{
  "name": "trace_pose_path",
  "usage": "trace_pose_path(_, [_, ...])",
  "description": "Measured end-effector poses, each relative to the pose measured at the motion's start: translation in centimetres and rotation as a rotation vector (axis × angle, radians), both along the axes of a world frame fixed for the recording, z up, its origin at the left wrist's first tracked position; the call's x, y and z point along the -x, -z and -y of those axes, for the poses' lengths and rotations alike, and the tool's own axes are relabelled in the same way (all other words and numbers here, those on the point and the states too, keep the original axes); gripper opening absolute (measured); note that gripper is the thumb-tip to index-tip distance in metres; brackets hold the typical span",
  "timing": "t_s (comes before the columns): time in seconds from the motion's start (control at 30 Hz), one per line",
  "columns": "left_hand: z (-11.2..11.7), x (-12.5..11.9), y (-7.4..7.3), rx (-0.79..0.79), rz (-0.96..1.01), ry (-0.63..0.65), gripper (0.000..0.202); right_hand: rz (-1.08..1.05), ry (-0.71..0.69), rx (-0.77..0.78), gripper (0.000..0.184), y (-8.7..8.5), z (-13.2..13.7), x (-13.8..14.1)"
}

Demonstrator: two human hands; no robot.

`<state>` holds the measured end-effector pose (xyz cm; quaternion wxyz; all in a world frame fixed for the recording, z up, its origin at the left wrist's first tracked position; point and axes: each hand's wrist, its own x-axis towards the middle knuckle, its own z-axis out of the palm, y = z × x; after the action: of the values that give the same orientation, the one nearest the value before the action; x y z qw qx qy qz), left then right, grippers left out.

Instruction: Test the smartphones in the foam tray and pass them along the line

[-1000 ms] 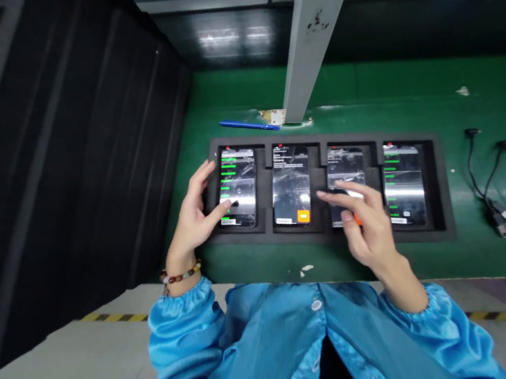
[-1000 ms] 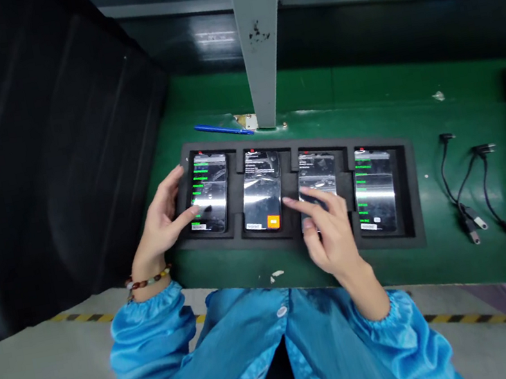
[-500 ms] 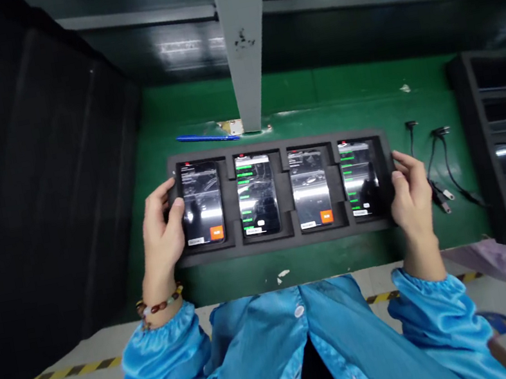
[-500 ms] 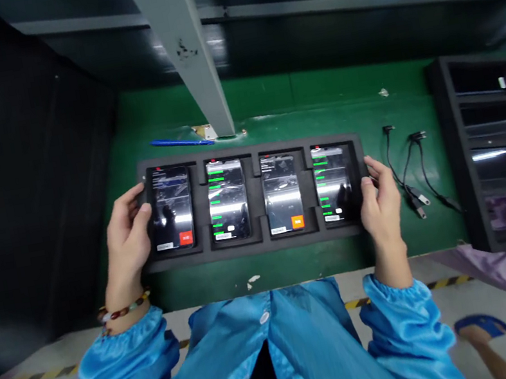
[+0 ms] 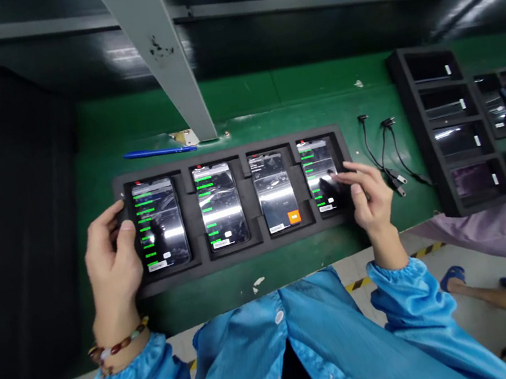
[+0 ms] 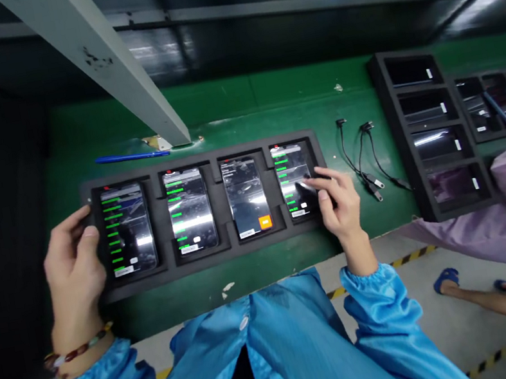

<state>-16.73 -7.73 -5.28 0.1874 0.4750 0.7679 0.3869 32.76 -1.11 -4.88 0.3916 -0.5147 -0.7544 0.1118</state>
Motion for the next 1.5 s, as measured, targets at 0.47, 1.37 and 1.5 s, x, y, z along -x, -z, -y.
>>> trace_pose_path(0.47, [-0.3, 0.2, 0.2, -0.012, -0.011, -0.021, 0.06, 0.041, -0.054, -0.007, 0.038, 0.9, 0.9, -0.6])
trace_pose_path(1.37, [0.1, 0.3, 0.4, -0.057, 0.054, 0.017, 0.058, 0.009, 0.058, 0.05, 0.04, 0.2, 0.5, 0.4])
trace_pose_path(1.5, [0.1, 0.1, 0.2, -0.074, 0.053, 0.029, 0.057, 0.069, -0.013, 0.08, 0.039, -0.4, 0.9, 1.9])
